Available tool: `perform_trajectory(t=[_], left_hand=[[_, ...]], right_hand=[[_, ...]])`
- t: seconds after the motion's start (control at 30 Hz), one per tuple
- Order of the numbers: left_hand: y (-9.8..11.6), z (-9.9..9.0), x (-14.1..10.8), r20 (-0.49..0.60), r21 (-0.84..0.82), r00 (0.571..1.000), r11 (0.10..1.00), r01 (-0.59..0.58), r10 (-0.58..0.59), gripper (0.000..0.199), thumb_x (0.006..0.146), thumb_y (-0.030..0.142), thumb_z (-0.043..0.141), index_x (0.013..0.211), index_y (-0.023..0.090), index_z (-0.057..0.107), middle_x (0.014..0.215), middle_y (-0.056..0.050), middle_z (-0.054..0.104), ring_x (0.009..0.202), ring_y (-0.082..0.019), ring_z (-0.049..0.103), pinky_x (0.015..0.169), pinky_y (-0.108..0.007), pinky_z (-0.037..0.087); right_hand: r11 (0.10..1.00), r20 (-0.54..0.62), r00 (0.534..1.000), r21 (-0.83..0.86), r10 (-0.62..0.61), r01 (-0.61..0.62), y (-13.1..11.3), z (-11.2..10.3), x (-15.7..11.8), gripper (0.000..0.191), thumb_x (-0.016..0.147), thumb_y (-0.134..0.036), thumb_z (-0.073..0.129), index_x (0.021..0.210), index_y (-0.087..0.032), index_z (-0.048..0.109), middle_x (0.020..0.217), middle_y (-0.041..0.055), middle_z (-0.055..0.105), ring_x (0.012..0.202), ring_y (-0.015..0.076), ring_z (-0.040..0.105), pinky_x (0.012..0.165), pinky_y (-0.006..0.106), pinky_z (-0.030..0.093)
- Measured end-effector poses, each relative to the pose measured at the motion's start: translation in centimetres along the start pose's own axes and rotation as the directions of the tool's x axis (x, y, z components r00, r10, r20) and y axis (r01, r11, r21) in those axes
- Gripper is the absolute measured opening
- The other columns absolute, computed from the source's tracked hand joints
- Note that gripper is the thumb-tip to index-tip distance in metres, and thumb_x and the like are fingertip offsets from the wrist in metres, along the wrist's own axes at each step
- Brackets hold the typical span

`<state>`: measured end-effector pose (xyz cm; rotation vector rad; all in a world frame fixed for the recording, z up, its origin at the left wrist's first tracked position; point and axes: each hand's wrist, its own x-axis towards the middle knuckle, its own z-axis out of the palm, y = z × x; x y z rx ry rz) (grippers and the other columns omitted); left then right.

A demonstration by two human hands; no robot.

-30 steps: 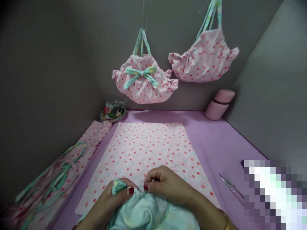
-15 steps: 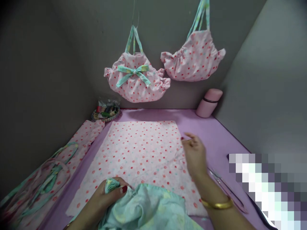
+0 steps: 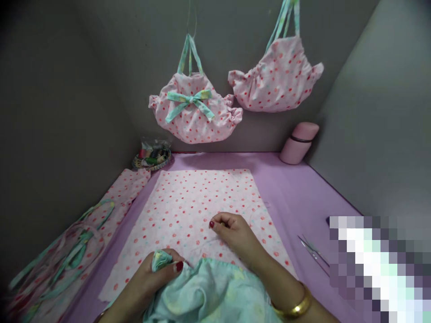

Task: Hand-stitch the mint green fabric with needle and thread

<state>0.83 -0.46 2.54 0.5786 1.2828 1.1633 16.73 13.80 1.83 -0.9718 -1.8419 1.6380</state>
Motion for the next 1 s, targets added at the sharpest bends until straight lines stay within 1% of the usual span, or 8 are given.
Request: perform_trajectory(t=[0.17,0.27,0.37,0.43,0.63,0.8,0.9,1.0], left_hand=[[0.0,0.1,-0.1,-0.016,-0.015,1.0,1.0,0.016,-0.016,0.029,0.064,0.039,0.074,0.069,0.012,0.063,0.061,0.0,0.059,0.057,-0.012,0.049,0.056,-0.021,0.036],[0.1,0.2,-0.1,-0.026,-0.013,1.0,1.0,0.0,0.0,0.032,0.063,0.041,0.074,0.068,0.012,0.063,0.059,0.0,0.058,0.056,-0.012,0.049,0.055,-0.021,0.036],[0.2,0.3,-0.3,-0.082,0.007,0.997,1.0,-0.002,0.002,0.034,0.063,0.044,0.073,0.066,0.013,0.061,0.055,0.002,0.055,0.054,-0.012,0.048,0.052,-0.02,0.036],[0.4,0.4,-0.4,-0.12,0.025,0.993,1.0,0.009,-0.006,0.034,0.061,0.045,0.074,0.065,0.014,0.06,0.054,0.003,0.054,0.053,-0.011,0.048,0.05,-0.02,0.037],[1.1,0.6,-1.2,-0.159,-0.082,0.983,0.993,0.081,-0.093,0.034,0.059,0.044,0.076,0.067,0.016,0.059,0.055,0.003,0.056,0.053,-0.013,0.053,0.049,-0.019,0.042],[1.1,0.2,-1.2,-0.181,-0.075,0.981,0.996,0.05,-0.063,0.036,0.058,0.047,0.075,0.071,0.017,0.059,0.055,0.003,0.058,0.052,-0.015,0.055,0.05,-0.022,0.046],[0.3,-0.5,-0.8,-0.251,0.094,0.968,0.995,0.034,-0.009,0.04,0.06,0.055,0.07,0.073,0.019,0.058,0.054,0.003,0.058,0.051,-0.016,0.056,0.048,-0.022,0.046],[-0.7,-1.2,-0.1,-0.294,0.451,0.936,0.892,-0.043,0.194,0.044,0.058,0.061,0.066,0.073,0.02,0.059,0.057,0.002,0.061,0.056,-0.016,0.058,0.05,-0.019,0.046]], right_hand=[[0.985,-0.098,0.987,-0.13,-0.127,0.113,1.1,0.0,0.4,0.021,0.084,-0.033,0.05,0.075,-0.016,0.059,0.057,-0.0039,0.046,0.049,0.0099,0.04,0.045,0.021,0.033],[0.94,-0.067,0.968,-0.26,-0.244,0.219,1.2,0.5,0.2,0.019,0.081,-0.024,0.053,0.096,-0.017,0.063,0.079,0.0019,0.059,0.07,0.0154,0.053,0.065,0.028,0.044],[0.859,-0.025,0.942,-0.419,-0.335,0.294,0.5,0.6,-0.3,0.047,0.075,-0.017,0.059,0.121,-0.021,0.053,0.117,0.0073,0.053,0.106,0.0205,0.048,0.091,0.035,0.038],[0.803,-0.043,0.935,-0.526,-0.353,0.279,-0.2,0.3,-0.8,0.042,0.077,-0.015,0.057,0.119,-0.02,0.055,0.125,0.0094,0.047,0.115,0.0221,0.041,0.096,0.038,0.033],[0.729,-0.073,0.964,-0.67,-0.255,0.142,-2.0,-1.9,-4.8,0.015,0.083,-0.02,0.054,0.071,-0.018,0.061,0.069,0.0018,0.056,0.072,0.0181,0.05,0.068,0.032,0.038],[0.763,-0.071,0.981,-0.64,-0.18,0.094,-0.9,-2.4,-8.9,0.017,0.068,-0.015,0.069,0.069,-0.018,0.053,0.074,-0.0011,0.055,0.07,0.015,0.05,0.059,0.024,0.037],[0.803,-0.17,0.972,-0.595,-0.16,0.029,0.0,-2.6,-9.9,0.017,0.083,-0.018,0.054,0.067,-0.019,0.047,0.064,-0.0041,0.051,0.061,0.0112,0.049,0.054,0.019,0.038],[0.819,-0.3,0.939,-0.573,-0.167,-0.037,0.6,-2.7,-10.2,0.022,0.088,-0.021,0.047,0.066,-0.019,0.046,0.058,-0.0052,0.05,0.054,0.0104,0.049,0.049,0.019,0.037]])
